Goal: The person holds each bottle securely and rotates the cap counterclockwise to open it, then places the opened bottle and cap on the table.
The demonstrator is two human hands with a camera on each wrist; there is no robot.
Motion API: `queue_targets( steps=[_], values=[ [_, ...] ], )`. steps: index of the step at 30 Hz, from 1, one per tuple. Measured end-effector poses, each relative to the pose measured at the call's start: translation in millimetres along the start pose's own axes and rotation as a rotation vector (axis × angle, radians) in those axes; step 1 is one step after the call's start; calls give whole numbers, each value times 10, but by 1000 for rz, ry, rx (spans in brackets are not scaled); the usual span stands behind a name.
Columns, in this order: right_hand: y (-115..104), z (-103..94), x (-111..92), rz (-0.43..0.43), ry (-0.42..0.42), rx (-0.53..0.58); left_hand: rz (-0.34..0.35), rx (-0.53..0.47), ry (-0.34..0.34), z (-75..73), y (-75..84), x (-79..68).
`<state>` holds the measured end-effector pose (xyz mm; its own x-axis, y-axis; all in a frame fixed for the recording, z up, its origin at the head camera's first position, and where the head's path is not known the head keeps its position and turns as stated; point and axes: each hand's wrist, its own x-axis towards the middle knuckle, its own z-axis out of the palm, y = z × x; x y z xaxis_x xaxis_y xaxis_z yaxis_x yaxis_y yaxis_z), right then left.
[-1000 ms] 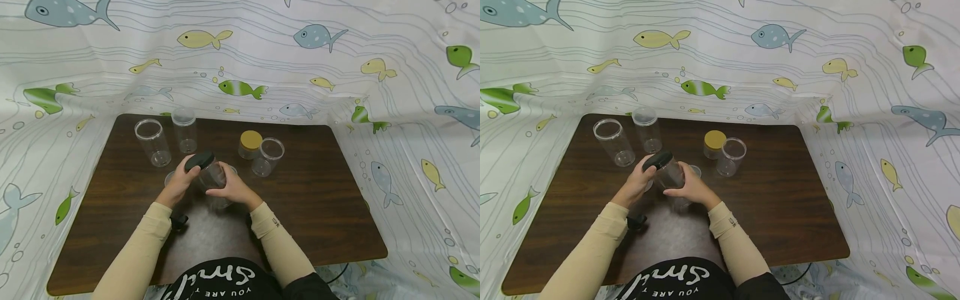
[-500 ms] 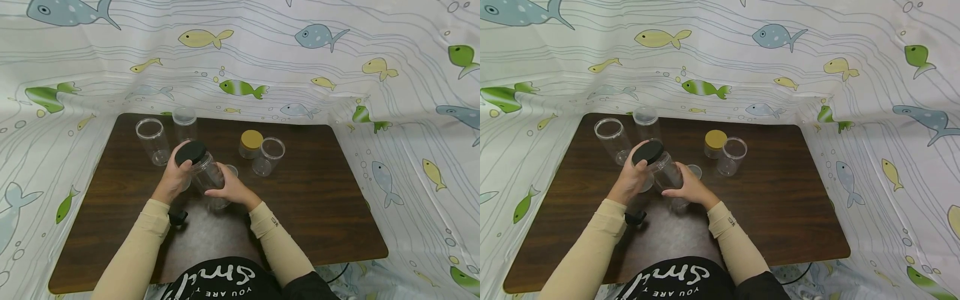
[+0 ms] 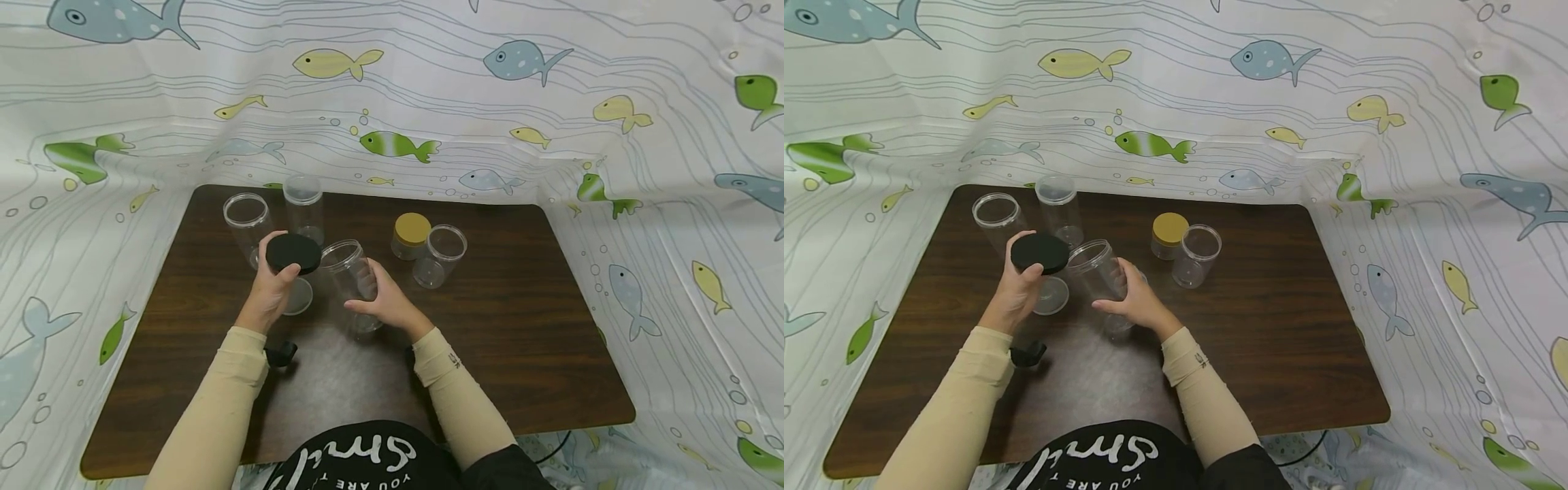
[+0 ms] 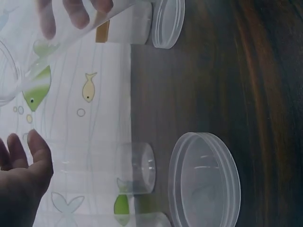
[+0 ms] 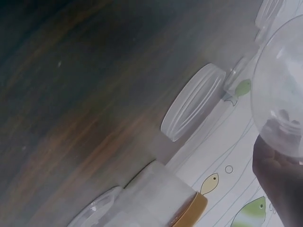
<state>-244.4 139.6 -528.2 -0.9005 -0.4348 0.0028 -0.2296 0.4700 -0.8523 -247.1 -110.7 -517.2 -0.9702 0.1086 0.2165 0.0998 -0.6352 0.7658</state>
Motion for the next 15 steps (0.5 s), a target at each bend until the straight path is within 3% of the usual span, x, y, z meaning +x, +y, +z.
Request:
queue_targets(
  steps=[7,15],
  values=[
    [59,-44,36,26,42,23,52,29,-18,-40,-15,-5],
    [61,-94,93,50,108,43,-61,132,2,-93,5,-29]
  ],
)
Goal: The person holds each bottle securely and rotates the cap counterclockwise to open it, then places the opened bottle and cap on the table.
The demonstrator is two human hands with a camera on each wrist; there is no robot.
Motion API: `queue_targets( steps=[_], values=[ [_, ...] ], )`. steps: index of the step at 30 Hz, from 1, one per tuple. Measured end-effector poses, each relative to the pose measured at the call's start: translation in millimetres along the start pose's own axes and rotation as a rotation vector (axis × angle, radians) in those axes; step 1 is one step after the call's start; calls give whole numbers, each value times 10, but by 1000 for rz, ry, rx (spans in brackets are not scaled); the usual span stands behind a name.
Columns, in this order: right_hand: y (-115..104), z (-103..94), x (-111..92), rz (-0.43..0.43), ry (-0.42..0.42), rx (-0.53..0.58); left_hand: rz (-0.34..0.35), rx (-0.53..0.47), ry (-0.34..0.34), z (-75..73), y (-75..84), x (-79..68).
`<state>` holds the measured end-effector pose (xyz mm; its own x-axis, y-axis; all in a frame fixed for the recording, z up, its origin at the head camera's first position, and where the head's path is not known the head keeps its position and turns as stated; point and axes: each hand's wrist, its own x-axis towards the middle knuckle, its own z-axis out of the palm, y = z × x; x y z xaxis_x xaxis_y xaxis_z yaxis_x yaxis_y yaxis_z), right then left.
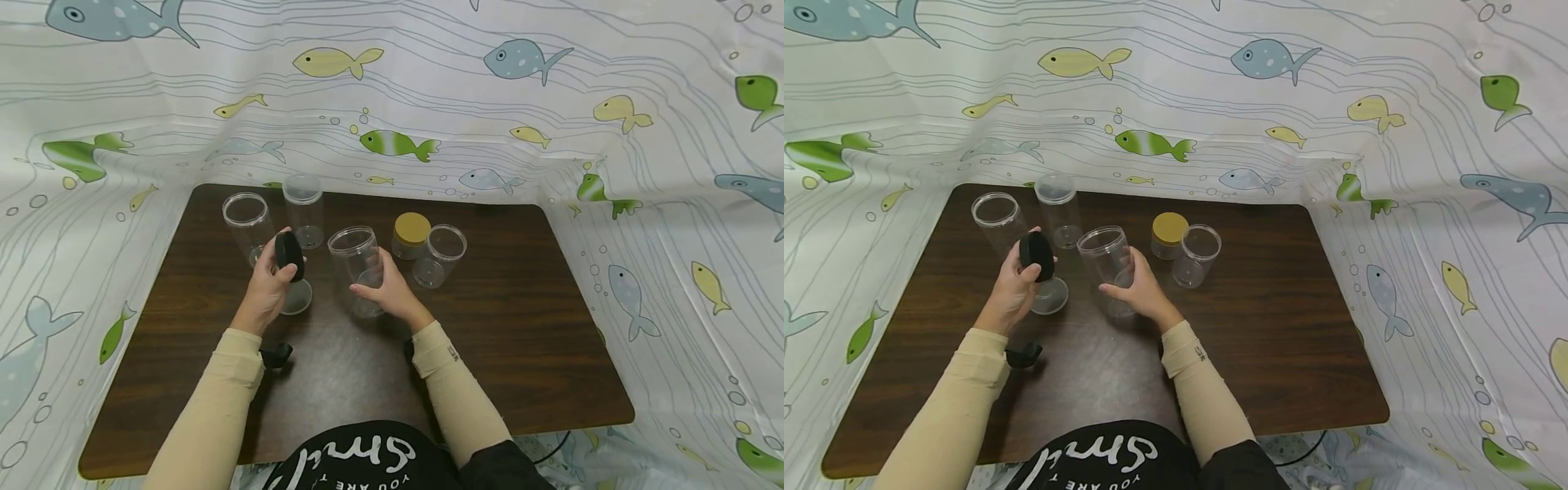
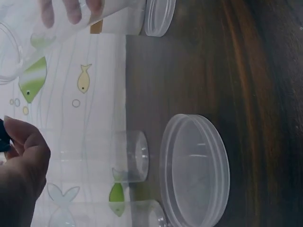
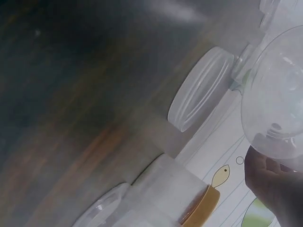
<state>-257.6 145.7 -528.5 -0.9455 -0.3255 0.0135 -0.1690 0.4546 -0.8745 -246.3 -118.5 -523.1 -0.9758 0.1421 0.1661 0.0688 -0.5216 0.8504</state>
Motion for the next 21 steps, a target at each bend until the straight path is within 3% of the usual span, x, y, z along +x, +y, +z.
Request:
queue_targets(
  steps=[6,14,21],
  values=[
    [-24,-28,91,17,70,-10,-53,144,26,-60,-4,-2],
    [-37,-64,229,37,131,-29,-118,484,44,-136,3,-31],
    [26,-68,344,44,154,-3,-101,516,38,-173,-36,-64]
  ],
)
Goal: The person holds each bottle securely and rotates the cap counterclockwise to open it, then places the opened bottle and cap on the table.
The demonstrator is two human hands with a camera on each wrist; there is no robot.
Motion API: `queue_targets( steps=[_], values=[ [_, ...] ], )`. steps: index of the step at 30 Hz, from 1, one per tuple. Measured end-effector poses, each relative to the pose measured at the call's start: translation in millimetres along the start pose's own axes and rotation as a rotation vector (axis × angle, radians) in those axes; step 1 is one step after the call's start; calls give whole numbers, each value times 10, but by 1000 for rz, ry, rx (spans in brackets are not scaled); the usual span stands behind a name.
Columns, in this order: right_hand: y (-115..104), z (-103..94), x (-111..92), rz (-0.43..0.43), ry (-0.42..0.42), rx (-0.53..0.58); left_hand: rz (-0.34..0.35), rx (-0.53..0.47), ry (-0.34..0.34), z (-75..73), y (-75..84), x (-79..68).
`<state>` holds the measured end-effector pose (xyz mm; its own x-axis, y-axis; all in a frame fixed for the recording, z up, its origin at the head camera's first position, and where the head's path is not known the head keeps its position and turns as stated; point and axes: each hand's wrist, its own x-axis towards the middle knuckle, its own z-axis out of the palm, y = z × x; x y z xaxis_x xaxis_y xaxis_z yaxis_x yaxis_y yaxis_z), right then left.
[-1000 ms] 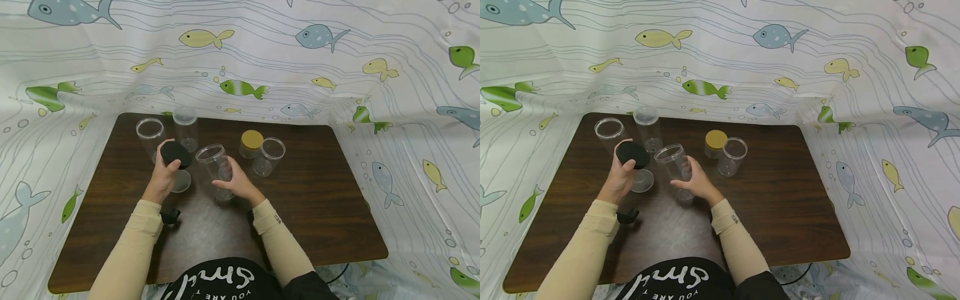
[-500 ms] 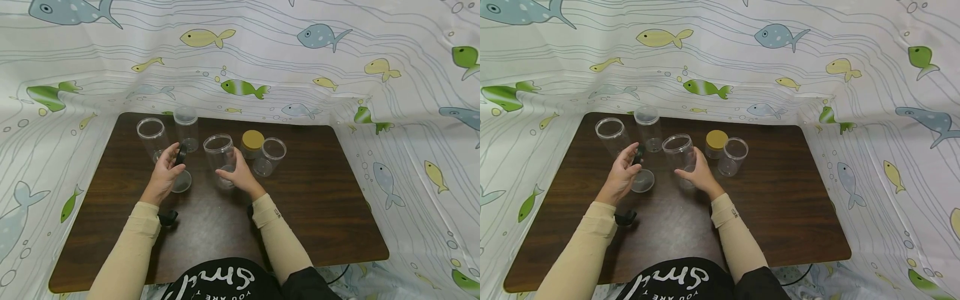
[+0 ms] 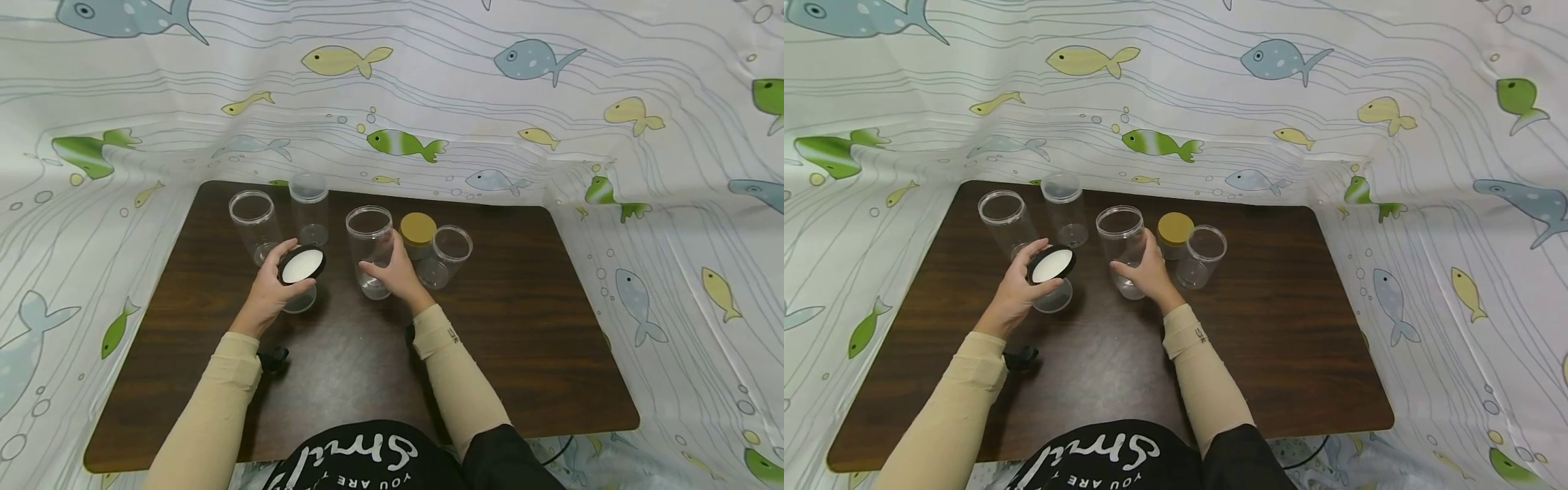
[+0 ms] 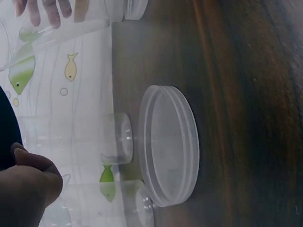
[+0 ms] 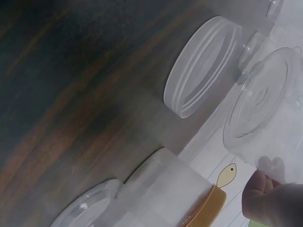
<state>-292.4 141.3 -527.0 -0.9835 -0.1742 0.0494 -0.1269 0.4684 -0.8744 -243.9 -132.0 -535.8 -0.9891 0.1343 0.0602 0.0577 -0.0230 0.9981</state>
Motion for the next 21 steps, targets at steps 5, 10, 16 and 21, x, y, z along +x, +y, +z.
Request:
queue_targets(
  steps=[5,10,16,21],
  values=[
    [44,20,82,33,25,3,-25,35,-9,-18,-32,-36],
    [33,47,163,41,54,42,-38,98,-56,-13,-53,-76],
    [54,77,276,17,78,48,-17,251,-121,60,-103,-119],
    [73,102,338,15,80,56,18,340,-141,113,-159,-166]
  ],
)
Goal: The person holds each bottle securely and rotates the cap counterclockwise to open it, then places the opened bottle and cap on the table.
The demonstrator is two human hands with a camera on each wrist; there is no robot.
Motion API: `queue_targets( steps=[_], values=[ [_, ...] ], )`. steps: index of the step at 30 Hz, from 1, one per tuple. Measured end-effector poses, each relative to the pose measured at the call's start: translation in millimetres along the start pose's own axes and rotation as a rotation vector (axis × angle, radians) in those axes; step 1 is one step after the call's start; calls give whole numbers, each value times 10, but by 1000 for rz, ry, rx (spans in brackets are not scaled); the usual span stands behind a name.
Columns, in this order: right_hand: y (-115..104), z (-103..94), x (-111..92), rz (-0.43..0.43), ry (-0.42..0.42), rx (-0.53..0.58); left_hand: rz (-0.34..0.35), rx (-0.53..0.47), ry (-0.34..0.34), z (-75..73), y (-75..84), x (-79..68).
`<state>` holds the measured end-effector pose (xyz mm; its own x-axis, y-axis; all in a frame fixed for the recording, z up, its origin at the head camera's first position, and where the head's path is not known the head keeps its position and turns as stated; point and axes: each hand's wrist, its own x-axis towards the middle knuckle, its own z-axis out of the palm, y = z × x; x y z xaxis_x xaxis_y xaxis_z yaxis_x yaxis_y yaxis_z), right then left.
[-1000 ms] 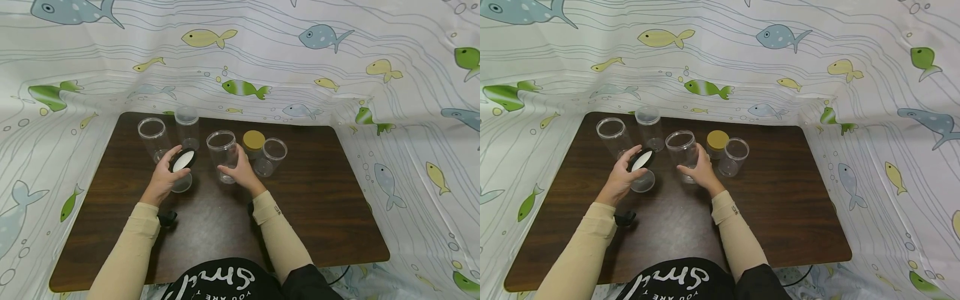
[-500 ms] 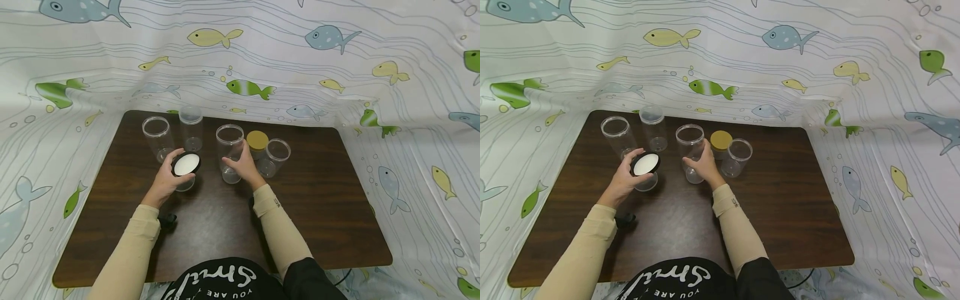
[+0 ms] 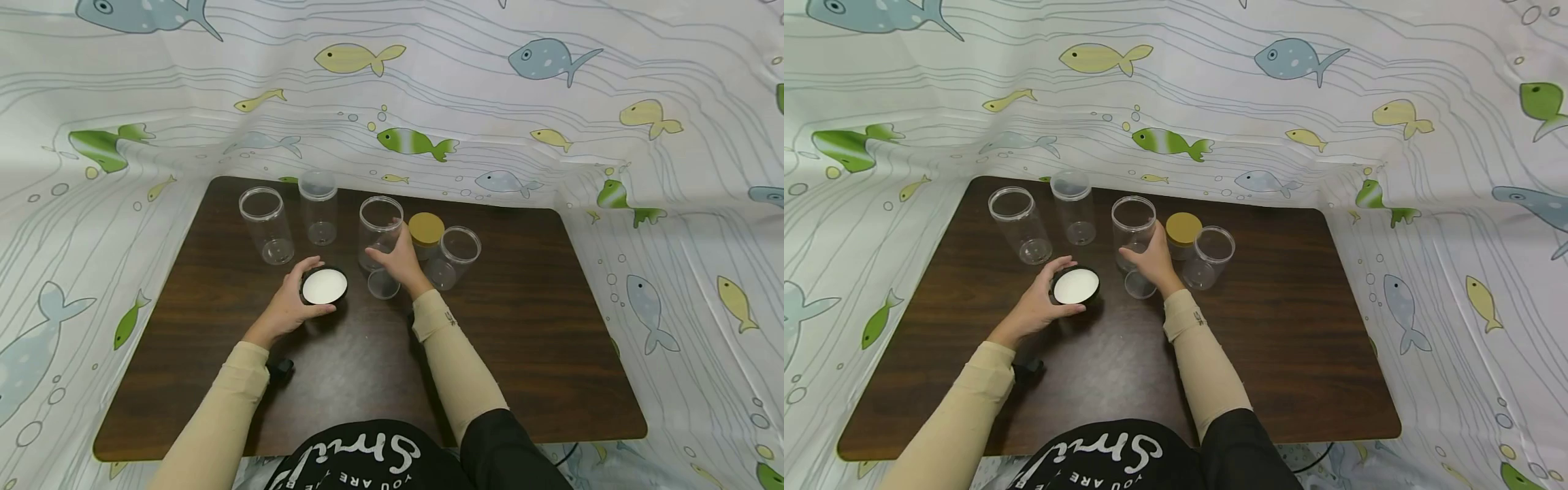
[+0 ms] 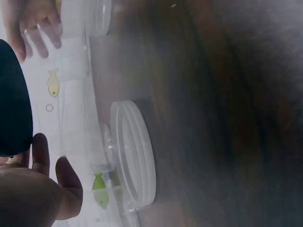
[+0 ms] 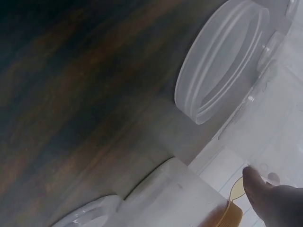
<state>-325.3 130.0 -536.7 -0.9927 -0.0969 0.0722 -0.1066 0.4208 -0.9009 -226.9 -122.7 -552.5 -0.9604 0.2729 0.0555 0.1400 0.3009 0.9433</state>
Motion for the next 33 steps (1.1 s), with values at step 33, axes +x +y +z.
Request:
queue_targets(
  steps=[33],
  values=[
    [91,162,62,72,-22,-2,-12,252,-198,352,-184,-51]
  ],
)
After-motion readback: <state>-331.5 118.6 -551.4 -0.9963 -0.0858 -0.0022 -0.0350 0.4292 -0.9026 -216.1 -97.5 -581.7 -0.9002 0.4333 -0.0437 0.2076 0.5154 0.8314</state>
